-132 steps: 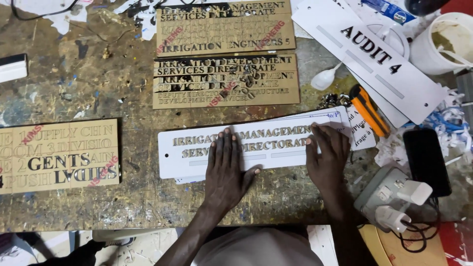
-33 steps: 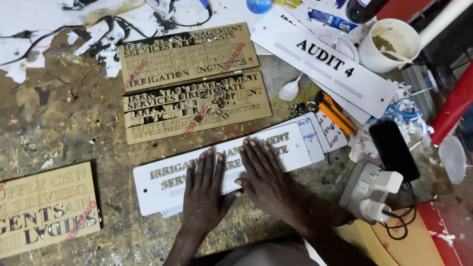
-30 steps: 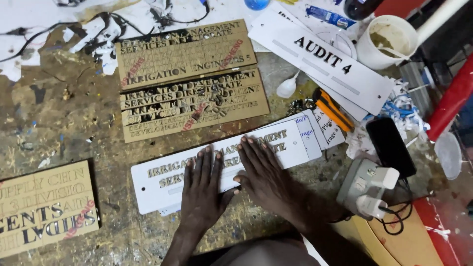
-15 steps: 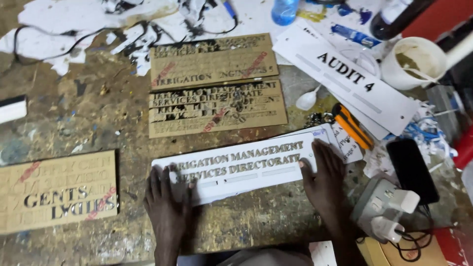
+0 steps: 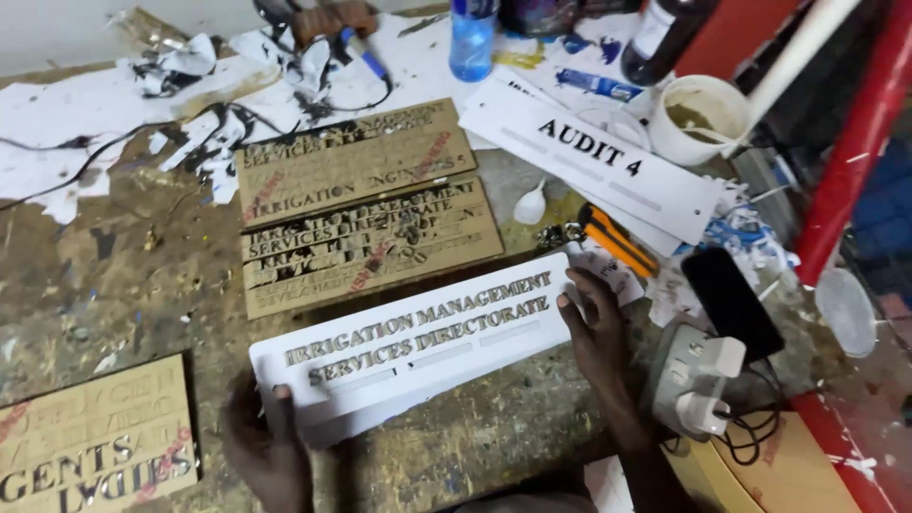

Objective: The person is using a utility knife to trim the excess material from the edges of a white sign on a workbench.

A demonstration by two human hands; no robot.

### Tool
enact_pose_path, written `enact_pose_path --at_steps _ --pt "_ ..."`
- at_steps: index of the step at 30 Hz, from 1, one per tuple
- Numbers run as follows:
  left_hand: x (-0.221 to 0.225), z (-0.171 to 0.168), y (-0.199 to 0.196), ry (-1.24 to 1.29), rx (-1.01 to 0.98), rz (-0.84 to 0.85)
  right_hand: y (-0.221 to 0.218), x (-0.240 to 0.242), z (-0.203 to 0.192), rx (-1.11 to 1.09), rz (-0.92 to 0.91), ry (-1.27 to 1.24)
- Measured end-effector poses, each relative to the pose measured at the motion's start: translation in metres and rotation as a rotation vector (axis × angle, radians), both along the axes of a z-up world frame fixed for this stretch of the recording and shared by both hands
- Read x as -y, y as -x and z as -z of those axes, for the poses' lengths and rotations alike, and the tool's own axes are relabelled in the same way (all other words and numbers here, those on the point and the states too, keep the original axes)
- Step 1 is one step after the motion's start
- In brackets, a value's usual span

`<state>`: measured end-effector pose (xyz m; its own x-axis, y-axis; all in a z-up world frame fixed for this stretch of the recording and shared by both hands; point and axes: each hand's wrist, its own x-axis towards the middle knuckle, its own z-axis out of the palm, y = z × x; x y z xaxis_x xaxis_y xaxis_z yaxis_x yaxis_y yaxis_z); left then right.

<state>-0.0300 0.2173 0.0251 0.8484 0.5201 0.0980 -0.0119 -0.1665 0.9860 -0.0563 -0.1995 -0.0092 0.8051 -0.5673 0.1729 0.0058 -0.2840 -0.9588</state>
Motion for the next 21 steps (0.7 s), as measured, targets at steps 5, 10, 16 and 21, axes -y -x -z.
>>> enact_pose_path --at_steps 5,10,16,21 --pt "-0.021 0.014 -0.014 0.325 -0.080 -0.020 0.006 0.000 -0.018 -0.001 0.092 -0.103" --pt "-0.024 0.017 -0.007 0.441 -0.062 0.061 0.006 0.001 -0.028 0.029 0.136 -0.125" --pt "-0.015 -0.003 -0.018 0.423 -0.108 0.161 -0.011 0.008 -0.022 0.300 0.068 -0.260" --pt "-0.016 -0.018 -0.024 0.379 -0.086 0.183 -0.025 0.009 -0.026 0.212 -0.062 -0.319"
